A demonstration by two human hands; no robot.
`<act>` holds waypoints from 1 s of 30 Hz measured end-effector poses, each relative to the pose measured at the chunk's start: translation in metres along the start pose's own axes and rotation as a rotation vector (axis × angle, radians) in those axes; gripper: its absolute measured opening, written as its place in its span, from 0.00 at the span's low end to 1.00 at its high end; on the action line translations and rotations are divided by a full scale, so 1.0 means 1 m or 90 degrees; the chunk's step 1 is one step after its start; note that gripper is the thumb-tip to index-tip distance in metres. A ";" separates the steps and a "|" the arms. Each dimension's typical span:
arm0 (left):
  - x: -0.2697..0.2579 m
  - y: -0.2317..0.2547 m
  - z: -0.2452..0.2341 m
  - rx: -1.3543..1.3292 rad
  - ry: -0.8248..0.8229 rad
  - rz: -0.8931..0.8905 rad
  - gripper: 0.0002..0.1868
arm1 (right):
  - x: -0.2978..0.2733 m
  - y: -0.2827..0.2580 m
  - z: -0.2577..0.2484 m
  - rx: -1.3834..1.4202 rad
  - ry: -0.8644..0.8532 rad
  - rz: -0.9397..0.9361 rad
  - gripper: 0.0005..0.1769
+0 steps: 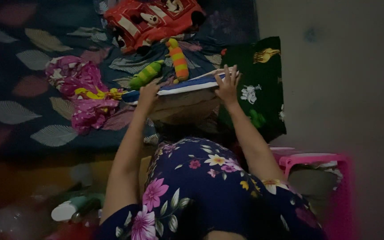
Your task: Arranging and folding pillowcases and linens on a bed.
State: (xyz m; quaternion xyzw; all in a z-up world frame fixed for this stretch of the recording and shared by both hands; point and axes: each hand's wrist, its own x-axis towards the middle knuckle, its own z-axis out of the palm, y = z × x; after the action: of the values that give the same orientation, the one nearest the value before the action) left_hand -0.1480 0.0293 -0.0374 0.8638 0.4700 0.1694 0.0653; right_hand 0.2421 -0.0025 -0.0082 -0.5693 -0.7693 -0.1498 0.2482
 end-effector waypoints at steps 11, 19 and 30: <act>0.014 0.111 0.081 -0.023 0.051 0.366 0.21 | -0.004 0.007 0.048 0.414 -0.052 0.182 0.14; 0.041 0.113 0.038 0.135 0.022 0.058 0.12 | 0.032 -0.031 -0.001 0.552 -0.091 0.123 0.14; -0.003 0.133 0.067 0.112 0.062 0.225 0.08 | 0.013 0.014 0.026 0.165 -0.220 0.073 0.09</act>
State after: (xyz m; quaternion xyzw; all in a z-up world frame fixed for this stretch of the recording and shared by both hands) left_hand -0.0212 -0.0434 -0.0648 0.9260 0.3267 0.1780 -0.0639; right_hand 0.2468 0.0256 -0.0236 -0.5931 -0.7793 0.0642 0.1918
